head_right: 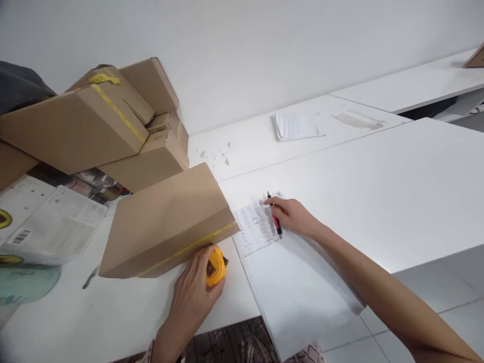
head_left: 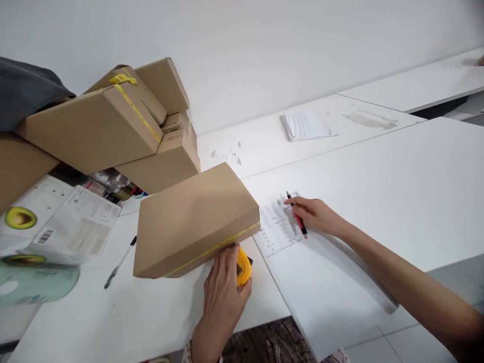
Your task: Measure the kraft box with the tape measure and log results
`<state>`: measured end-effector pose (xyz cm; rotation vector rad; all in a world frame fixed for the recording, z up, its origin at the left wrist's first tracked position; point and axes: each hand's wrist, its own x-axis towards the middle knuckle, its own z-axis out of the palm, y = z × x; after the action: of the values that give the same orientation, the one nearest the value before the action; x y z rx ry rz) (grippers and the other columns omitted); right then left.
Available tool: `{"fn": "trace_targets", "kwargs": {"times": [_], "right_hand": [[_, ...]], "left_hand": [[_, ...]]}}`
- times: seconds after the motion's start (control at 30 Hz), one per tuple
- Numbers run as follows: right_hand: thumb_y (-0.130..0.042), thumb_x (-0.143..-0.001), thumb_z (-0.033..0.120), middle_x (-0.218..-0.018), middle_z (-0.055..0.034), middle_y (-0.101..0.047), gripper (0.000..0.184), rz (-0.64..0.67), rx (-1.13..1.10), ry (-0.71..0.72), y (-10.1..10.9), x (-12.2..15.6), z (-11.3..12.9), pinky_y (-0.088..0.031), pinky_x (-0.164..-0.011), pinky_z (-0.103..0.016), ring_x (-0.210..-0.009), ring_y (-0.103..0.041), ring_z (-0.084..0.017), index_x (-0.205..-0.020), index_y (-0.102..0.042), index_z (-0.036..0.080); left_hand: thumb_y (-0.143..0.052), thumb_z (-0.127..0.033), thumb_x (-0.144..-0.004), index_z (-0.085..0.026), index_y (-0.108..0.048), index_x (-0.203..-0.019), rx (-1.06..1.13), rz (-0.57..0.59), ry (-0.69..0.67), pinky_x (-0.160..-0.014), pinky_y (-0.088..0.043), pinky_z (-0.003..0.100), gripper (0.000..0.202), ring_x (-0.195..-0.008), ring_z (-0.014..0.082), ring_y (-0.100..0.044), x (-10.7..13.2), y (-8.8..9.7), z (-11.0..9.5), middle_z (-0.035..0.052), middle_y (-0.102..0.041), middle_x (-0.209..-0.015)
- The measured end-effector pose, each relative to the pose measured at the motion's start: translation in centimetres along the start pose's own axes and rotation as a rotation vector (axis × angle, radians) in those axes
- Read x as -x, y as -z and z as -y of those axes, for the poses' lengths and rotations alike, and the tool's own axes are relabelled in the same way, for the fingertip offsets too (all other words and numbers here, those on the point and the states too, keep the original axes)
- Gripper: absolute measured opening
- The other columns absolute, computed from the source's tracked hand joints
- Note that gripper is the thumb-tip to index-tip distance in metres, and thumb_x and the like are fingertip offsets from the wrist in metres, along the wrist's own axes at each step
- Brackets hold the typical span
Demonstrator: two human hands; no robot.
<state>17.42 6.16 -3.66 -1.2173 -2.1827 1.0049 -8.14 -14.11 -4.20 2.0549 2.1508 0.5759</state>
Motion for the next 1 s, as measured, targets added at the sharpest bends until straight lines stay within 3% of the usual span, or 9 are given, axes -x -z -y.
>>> {"fn": "trace_targets", "kwargs": {"times": [0.17, 0.23, 0.33, 0.43, 0.5, 0.6, 0.7, 0.83, 1.0], "right_hand": [[-0.068, -0.087, 0.046, -0.099, -0.0076, -0.077, 0.037, -0.140, -0.506, -0.016, 2.8, 0.8, -0.9, -0.053, -0.087, -0.041, -0.098, -0.071, -0.024, -0.117, -0.064, 0.024], [-0.078, -0.080, 0.046, -0.085, -0.0038, -0.075, 0.037, -0.225, -0.530, -0.023, 2.8, 0.9, -1.0, -0.053, -0.082, -0.038, -0.087, -0.070, -0.022, -0.106, -0.063, 0.024], [-0.069, -0.087, 0.054, -0.061, 0.0024, -0.061, 0.033, -0.333, -0.459, -0.065, 1.6, 0.6, -0.6, -0.048, -0.067, -0.031, -0.061, -0.058, -0.015, -0.082, -0.058, 0.023], [-0.047, -0.096, 0.062, -0.060, 0.0016, -0.059, 0.042, -0.234, -0.469, -0.103, 0.2, 0.2, -0.3, -0.046, -0.066, -0.031, -0.060, -0.056, -0.016, -0.091, -0.061, 0.022], [-0.047, -0.096, 0.063, -0.073, -0.0021, -0.067, 0.045, -0.121, -0.507, -0.113, -0.7, 0.0, -0.4, -0.047, -0.071, -0.033, -0.073, -0.063, -0.019, -0.104, -0.064, 0.022], [-0.061, -0.089, 0.060, -0.072, -0.0003, -0.061, 0.039, -0.064, -0.489, -0.151, -1.7, -0.2, -1.0, -0.042, -0.062, -0.029, -0.067, -0.056, -0.016, -0.085, -0.063, 0.021], [-0.069, -0.085, 0.056, -0.063, 0.0045, -0.047, 0.040, -0.110, -0.476, -0.171, -2.4, -0.2, -1.4, -0.032, -0.053, -0.027, -0.056, -0.041, -0.011, -0.074, -0.056, 0.020], [-0.072, -0.083, 0.052, -0.069, 0.0039, -0.052, 0.035, -0.207, -0.486, -0.181, -2.6, -0.2, -1.4, -0.036, -0.054, -0.027, -0.059, -0.044, -0.012, -0.086, -0.056, 0.021], [-0.071, -0.083, 0.046, -0.057, 0.0058, -0.043, 0.036, -0.285, -0.436, -0.204, -2.9, -0.4, -1.2, -0.034, -0.050, -0.028, -0.052, -0.039, -0.011, -0.070, -0.046, 0.023]], "left_hand": [[-0.055, -0.018, -0.094, -0.016, -0.047, -0.137, -0.085, -0.169, -0.204, -0.102, -0.048, 0.051, 0.044, -0.121, 0.0325, -0.059, -0.3, 0.1, -3.0, 0.0163, -0.063, -0.131], [-0.054, -0.020, -0.095, -0.016, -0.051, -0.135, -0.035, -0.081, -0.283, -0.099, -0.052, 0.046, 0.040, -0.116, 0.0301, -0.063, -1.0, -0.3, -5.8, 0.0149, -0.067, -0.128], [-0.060, -0.025, -0.094, -0.011, -0.054, -0.136, -0.065, 0.191, -0.377, -0.080, -0.060, 0.037, 0.045, -0.106, 0.0286, -0.069, -3.2, -2.0, -10.0, 0.0186, -0.059, -0.141], [-0.064, -0.036, -0.093, -0.003, -0.047, -0.144, -0.186, 0.286, -0.337, -0.071, -0.059, 0.035, 0.062, -0.097, 0.0290, -0.072, -5.8, -4.3, -12.6, 0.0270, -0.044, -0.152], [-0.063, -0.044, -0.094, -0.002, -0.044, -0.147, -0.219, 0.296, -0.287, -0.073, -0.059, 0.036, 0.070, -0.092, 0.0284, -0.072, -7.1, -5.3, -13.2, 0.0301, -0.042, -0.153], [-0.060, -0.052, -0.094, -0.003, -0.043, -0.148, -0.233, 0.320, -0.256, -0.074, -0.059, 0.037, 0.075, -0.088, 0.0269, -0.072, -8.1, -6.0, -13.0, 0.0299, -0.047, -0.149], [-0.057, -0.054, -0.095, -0.003, -0.045, -0.146, -0.253, 0.299, -0.287, -0.072, -0.059, 0.035, 0.074, -0.086, 0.0259, -0.072, -8.2, -6.3, -12.6, 0.0286, -0.049, -0.147], [-0.056, -0.054, -0.095, -0.002, -0.050, -0.142, -0.242, 0.253, -0.319, -0.069, -0.059, 0.035, 0.069, -0.084, 0.0252, -0.071, -8.3, -6.9, -12.2, 0.0286, -0.049, -0.146], [-0.055, -0.052, -0.096, -0.002, -0.051, -0.140, -0.239, 0.225, -0.331, -0.067, -0.058, 0.035, 0.066, -0.083, 0.0247, -0.070, -8.3, -7.1, -12.2, 0.0279, -0.050, -0.146]]}}
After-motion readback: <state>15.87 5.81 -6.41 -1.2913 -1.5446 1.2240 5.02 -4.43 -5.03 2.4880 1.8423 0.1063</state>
